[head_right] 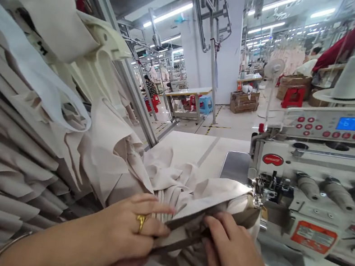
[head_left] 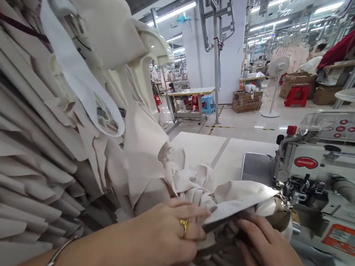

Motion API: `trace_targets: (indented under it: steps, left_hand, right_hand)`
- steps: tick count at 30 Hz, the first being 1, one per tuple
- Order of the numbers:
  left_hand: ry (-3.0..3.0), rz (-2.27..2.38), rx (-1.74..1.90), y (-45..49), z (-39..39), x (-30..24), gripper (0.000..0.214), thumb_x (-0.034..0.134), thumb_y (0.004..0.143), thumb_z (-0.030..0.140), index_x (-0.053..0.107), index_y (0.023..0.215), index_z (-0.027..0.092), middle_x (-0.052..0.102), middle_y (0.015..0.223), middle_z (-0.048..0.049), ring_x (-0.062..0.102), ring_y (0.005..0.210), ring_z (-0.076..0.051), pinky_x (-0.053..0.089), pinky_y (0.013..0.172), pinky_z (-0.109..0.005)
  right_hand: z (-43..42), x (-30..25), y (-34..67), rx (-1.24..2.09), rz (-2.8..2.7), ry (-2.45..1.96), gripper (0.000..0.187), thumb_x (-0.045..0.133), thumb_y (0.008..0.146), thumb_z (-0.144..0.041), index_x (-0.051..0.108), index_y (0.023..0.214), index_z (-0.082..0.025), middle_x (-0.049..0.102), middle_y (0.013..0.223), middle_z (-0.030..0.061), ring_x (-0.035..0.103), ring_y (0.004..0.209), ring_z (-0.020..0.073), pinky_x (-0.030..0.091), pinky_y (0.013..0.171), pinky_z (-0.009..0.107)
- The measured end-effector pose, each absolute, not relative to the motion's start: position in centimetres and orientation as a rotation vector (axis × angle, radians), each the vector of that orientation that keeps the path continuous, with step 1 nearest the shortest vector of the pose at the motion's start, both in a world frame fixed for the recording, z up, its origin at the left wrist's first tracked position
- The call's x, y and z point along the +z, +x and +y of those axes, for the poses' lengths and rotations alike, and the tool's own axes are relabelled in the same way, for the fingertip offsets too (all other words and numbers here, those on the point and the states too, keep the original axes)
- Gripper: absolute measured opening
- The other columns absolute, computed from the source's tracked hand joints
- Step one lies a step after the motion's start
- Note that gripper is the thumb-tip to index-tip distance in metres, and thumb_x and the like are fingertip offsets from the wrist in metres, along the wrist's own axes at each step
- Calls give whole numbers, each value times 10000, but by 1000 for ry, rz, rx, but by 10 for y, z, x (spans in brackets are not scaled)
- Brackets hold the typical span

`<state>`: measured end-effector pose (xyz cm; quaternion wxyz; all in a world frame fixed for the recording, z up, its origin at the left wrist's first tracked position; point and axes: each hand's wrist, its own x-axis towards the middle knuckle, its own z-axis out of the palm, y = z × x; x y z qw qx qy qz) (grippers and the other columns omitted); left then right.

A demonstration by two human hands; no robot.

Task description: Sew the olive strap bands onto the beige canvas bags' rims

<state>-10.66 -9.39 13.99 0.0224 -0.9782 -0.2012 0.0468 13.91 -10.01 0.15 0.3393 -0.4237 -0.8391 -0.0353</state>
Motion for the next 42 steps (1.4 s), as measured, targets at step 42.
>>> trace_targets:
  steps: [42]
  left_hand:
    - [-3066, -793, -35, -115, -106, 144, 185, 491, 926, 154, 537, 752, 192, 566, 724, 6, 648, 910, -159, 475, 1078, -327]
  right_hand:
    - [-136, -13, 153, 114, -2277, -1056, 256, 380, 883, -69, 570, 837, -235, 622, 764, 2, 651, 693, 174, 557, 693, 360]
